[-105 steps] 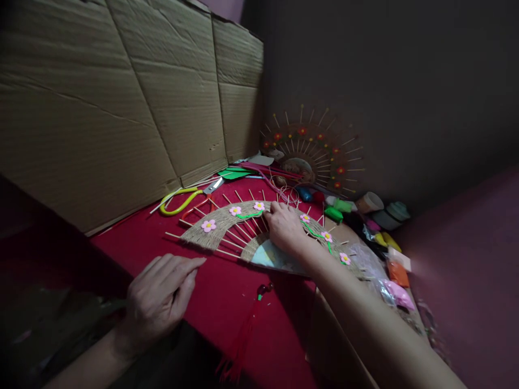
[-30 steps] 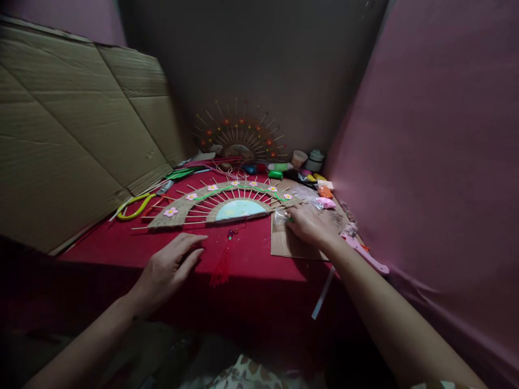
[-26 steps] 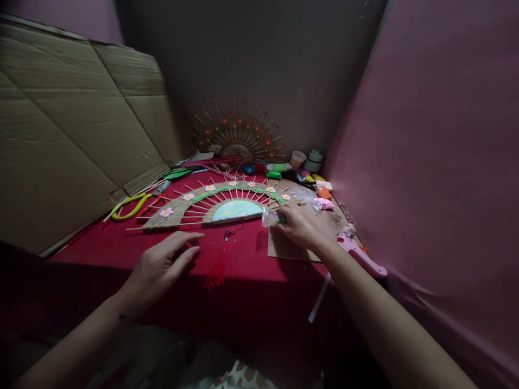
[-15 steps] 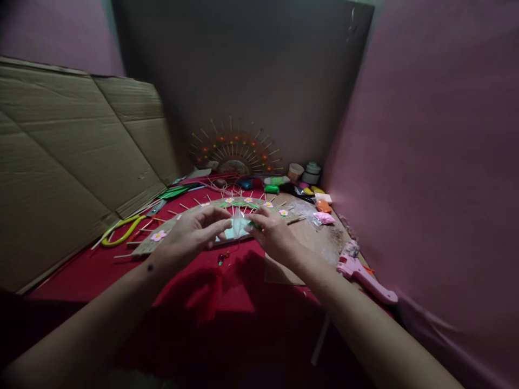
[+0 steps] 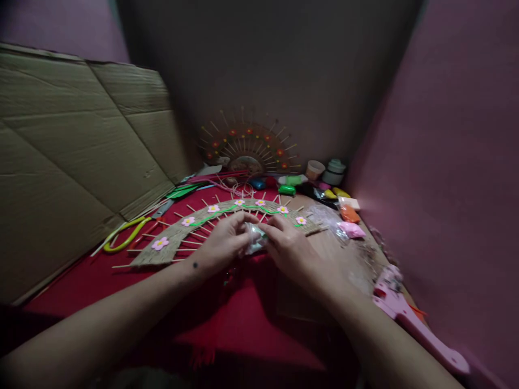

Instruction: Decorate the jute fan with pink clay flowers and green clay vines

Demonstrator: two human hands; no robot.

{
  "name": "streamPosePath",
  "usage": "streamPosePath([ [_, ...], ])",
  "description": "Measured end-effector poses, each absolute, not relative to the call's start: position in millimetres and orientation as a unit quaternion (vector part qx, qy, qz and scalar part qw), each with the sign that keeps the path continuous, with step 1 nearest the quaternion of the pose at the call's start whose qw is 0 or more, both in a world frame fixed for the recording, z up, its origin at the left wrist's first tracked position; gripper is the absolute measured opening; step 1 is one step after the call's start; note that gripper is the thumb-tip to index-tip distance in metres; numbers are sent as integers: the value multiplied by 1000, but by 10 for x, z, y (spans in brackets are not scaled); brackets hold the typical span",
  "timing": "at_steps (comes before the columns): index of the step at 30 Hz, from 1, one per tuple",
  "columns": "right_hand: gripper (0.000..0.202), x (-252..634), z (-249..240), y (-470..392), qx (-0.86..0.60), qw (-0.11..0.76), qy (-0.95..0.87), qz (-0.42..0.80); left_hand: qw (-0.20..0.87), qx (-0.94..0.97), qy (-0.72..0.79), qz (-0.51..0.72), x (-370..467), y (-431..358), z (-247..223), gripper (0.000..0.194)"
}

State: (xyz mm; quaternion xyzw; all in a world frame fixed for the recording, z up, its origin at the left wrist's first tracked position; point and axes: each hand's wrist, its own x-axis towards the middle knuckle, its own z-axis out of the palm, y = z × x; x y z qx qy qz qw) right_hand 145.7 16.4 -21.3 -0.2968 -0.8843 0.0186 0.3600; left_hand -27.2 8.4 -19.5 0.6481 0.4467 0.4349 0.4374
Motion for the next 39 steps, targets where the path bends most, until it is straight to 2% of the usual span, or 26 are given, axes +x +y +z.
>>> streamPosePath([
  [4,28,1492,-303,141,-293,346,-891,22,253,720,484,428,-303,-5,-263,24],
  [6,25,1500,-316,103,-316,326,-890,53,241,719,501,417,-338,-59,-288,20],
  [9,22,1507,-274,36,-356,311,-863,179,311,680,503,432,-379,-119,-334,9],
  [15,31,1551,-238,11,-319,338,-656,595,467,575,461,489,-439,-149,-291,16],
  [18,23,1555,-310,1,-297,333,-542,712,534,513,464,488,-453,-149,-223,22],
  [21,18,1517,-379,-28,-257,325,-466,782,541,506,452,498,-436,-164,-225,22],
  [24,29,1466,-405,-37,-220,285,-440,823,496,541,445,513,-410,-174,-294,17],
  [29,30,1454,-392,-1,-229,316,-426,816,456,601,423,501,-416,-142,-369,10],
  [32,34,1474,-395,6,-247,314,-413,818,452,626,402,492,-439,-110,-342,12],
  [36,37,1494,-383,14,-269,305,-423,810,371,701,388,469,-472,-51,-296,12],
  [39,36,1501,-341,29,-283,291,-439,802,402,706,423,400,-487,-12,-286,20],
])
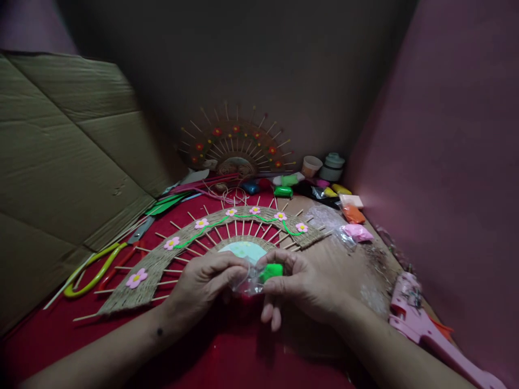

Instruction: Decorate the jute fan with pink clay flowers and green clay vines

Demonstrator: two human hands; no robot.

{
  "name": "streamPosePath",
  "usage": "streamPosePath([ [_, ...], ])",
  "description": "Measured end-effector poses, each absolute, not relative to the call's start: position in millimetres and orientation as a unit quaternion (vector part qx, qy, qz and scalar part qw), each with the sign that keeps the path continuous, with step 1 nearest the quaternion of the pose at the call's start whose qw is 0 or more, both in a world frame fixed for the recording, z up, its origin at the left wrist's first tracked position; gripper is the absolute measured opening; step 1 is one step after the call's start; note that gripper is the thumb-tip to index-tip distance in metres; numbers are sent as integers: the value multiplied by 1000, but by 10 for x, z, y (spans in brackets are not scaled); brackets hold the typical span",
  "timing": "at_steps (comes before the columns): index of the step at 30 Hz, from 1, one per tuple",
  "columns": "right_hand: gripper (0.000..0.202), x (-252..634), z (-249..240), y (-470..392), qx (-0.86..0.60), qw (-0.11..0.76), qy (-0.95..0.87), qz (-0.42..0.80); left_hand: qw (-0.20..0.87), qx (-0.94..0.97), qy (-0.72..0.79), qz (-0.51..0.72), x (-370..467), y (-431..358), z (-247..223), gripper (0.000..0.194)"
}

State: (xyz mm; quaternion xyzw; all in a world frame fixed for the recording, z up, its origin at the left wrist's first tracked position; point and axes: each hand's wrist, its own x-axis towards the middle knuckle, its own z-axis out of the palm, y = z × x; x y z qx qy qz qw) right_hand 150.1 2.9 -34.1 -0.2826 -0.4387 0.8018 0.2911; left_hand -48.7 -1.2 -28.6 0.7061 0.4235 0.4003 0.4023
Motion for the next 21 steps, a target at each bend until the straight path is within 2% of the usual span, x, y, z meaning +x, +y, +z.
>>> streamPosePath([
  [3,32,1503,-309,48,-291,284,-451,794,445,697,439,351,-491,2,-273,30],
  [6,32,1505,-326,70,-265,301,-451,797,428,712,416,369,-496,7,-239,18],
  [10,31,1511,-391,86,-244,320,-444,801,367,757,382,382,-494,33,-198,23],
  [14,26,1509,-409,77,-244,317,-445,801,391,738,423,352,-467,47,-183,16],
  [17,22,1495,-384,57,-259,296,-450,802,404,722,456,329,-457,41,-184,27],
  [21,24,1478,-344,32,-278,294,-449,797,355,759,432,334,-479,43,-222,37],
])
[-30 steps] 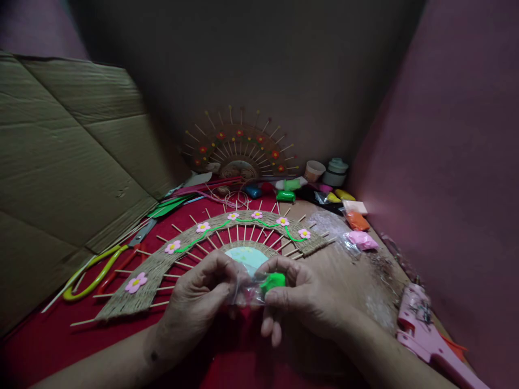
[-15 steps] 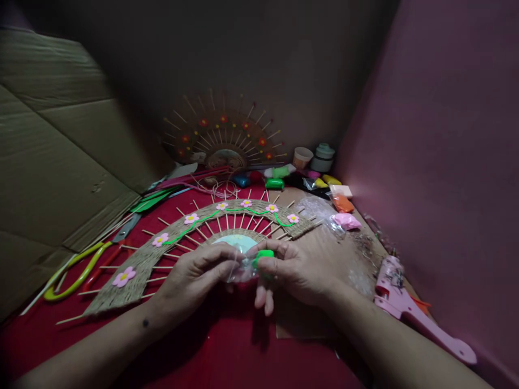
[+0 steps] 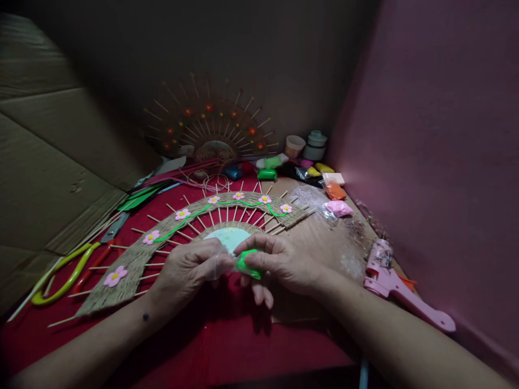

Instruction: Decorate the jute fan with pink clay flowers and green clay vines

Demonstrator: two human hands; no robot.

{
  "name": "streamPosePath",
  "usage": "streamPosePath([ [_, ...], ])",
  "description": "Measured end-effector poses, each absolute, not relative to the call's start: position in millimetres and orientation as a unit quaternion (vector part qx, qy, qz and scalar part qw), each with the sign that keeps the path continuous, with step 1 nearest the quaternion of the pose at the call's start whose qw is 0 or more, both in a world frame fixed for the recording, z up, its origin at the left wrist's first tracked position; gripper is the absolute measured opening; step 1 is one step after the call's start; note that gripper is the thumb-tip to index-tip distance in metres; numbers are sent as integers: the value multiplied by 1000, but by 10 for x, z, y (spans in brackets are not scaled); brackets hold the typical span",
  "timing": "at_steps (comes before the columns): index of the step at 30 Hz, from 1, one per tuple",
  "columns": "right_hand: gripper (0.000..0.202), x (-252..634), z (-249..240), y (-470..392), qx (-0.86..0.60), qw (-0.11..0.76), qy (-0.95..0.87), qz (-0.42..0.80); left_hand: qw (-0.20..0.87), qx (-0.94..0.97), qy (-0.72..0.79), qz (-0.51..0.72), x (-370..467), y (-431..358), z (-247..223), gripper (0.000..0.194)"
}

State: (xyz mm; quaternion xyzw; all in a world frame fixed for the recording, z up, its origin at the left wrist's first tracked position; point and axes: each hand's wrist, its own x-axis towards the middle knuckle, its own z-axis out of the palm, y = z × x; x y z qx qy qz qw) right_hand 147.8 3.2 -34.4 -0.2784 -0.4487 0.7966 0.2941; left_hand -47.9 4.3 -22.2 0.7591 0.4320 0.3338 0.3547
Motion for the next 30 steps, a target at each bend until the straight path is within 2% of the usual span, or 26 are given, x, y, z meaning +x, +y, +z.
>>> streamPosePath([
  [2,22,1481,-329,31,-285,300,-451,791,328,780,417,332,-492,49,-245,37],
  [8,24,1508,-323,71,-304,312,-471,767,299,802,409,317,-480,49,-247,22],
  [14,28,1481,-358,68,-332,330,-481,741,356,758,438,326,-443,16,-256,18],
  [18,28,1450,-367,42,-338,335,-501,723,383,732,456,332,-412,-15,-245,23],
  [25,34,1425,-362,13,-340,363,-520,694,385,725,459,339,-360,-56,-218,18],
  [30,33,1418,-385,-9,-334,373,-530,685,459,697,445,323,-337,-91,-192,19],
])
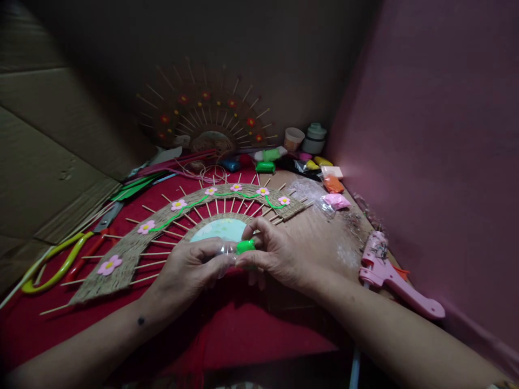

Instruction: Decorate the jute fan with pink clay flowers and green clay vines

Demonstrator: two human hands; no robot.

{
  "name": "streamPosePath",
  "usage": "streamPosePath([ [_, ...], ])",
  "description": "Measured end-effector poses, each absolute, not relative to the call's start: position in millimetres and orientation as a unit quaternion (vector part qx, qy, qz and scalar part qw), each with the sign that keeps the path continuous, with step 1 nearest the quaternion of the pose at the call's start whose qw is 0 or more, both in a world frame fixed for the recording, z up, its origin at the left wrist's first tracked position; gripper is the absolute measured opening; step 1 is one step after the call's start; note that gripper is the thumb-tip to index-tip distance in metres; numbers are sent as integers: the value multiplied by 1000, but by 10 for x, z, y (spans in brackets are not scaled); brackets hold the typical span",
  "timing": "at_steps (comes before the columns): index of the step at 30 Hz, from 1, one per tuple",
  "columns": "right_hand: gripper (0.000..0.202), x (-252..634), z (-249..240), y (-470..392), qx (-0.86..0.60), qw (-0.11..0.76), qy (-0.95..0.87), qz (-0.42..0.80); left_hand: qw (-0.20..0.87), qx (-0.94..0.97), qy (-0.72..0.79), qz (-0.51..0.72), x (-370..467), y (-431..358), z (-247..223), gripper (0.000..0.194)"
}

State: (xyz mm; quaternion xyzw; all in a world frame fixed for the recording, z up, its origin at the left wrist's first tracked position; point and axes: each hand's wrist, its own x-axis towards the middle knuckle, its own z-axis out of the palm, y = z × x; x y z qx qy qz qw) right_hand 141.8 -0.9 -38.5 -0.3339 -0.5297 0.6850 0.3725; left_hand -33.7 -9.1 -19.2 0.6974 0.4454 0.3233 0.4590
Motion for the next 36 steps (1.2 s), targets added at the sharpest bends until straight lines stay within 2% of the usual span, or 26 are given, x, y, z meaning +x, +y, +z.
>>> streamPosePath([
  [3,32,1415,-394,-13,-321,367,-531,693,494,676,448,315,-328,-106,-176,20],
  [8,28,1424,-341,-37,-313,361,-514,713,481,685,445,318,-370,-101,-147,19],
  [13,27,1432,-306,-40,-291,372,-481,739,576,638,441,258,-467,-52,-65,19],
  [21,30,1428,-277,-21,-309,382,-472,732,421,737,408,337,-472,-44,-90,8],
  [32,27,1409,-326,-86,-341,374,-497,705,361,766,388,366,-414,-92,-205,5],
  [36,27,1444,-350,-76,-361,364,-527,677,378,742,386,397,-406,-100,-230,6],
])
